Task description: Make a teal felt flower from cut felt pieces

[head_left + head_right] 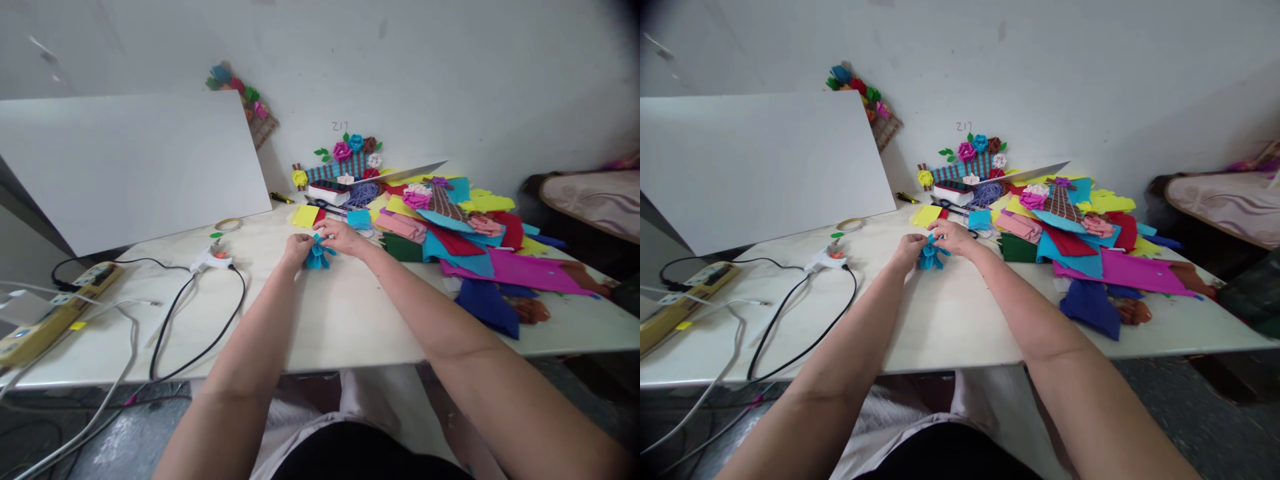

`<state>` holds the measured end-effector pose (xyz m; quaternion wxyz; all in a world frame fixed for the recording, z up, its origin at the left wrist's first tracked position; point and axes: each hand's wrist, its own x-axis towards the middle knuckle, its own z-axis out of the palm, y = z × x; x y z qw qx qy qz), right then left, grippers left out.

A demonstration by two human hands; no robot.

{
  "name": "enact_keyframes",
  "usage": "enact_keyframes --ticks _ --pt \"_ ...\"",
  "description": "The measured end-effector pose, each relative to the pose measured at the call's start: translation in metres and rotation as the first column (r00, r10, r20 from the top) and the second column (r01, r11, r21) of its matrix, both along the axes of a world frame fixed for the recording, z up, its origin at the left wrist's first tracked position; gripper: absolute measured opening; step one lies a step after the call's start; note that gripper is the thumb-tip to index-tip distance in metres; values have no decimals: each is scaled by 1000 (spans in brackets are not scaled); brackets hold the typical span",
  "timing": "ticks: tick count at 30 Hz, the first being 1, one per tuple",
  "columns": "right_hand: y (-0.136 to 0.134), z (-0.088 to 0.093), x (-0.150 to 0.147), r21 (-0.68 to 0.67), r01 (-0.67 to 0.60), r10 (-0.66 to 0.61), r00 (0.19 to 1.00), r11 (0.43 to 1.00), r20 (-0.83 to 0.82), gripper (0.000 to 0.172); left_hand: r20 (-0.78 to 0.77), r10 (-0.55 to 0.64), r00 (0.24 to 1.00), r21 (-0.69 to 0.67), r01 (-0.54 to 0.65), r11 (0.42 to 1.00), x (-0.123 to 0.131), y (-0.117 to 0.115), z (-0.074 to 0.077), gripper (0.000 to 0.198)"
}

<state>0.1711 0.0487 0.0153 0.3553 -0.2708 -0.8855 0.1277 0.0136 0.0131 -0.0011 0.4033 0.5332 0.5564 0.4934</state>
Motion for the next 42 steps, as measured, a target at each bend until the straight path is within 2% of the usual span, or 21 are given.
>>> enact_keyframes --ticks 3,6,13,20,30,34,36,38,40,42 --pt "-4 2 -2 55 36 -37 999 998 21 6 -18 21 1000 36 -21 999 -1 3 -1 15" --pt "-12 5 -7 137 95 -104 993 986 62 8 34 19 999 55 -21 998 -1 3 0 12" --pt "-25 11 -11 291 114 -176 965 950 196 14 200 -3 980 -47 13 999 -1 -4 4 8" --pt "-12 6 -5 203 109 -137 982 973 130 13 281 -39 959 -45 54 998 -1 -5 2 8" --pt "-17 8 -8 201 98 -118 989 975 91 13 347 -35 937 -50 56 997 -3 -3 1 13" --pt "-16 8 -8 125 80 -83 996 989 19 12 289 -19 957 18 15 1000 -2 -1 3 25" --pt "-13 8 -7 51 58 -53 994 997 -92 15 269 -24 963 96 -2 995 -3 1 3 31" --pt "-11 9 -4 -78 39 -57 968 996 -244 25 257 -34 966 163 -9 987 -3 4 3 35" --pt "-8 11 -2 -265 23 -126 917 964 -379 33 247 -41 968 212 -13 977 -3 5 2 38" --pt "-7 11 -1 -439 7 -220 872 899 -437 36 237 -50 970 252 -12 968 -2 5 2 40"
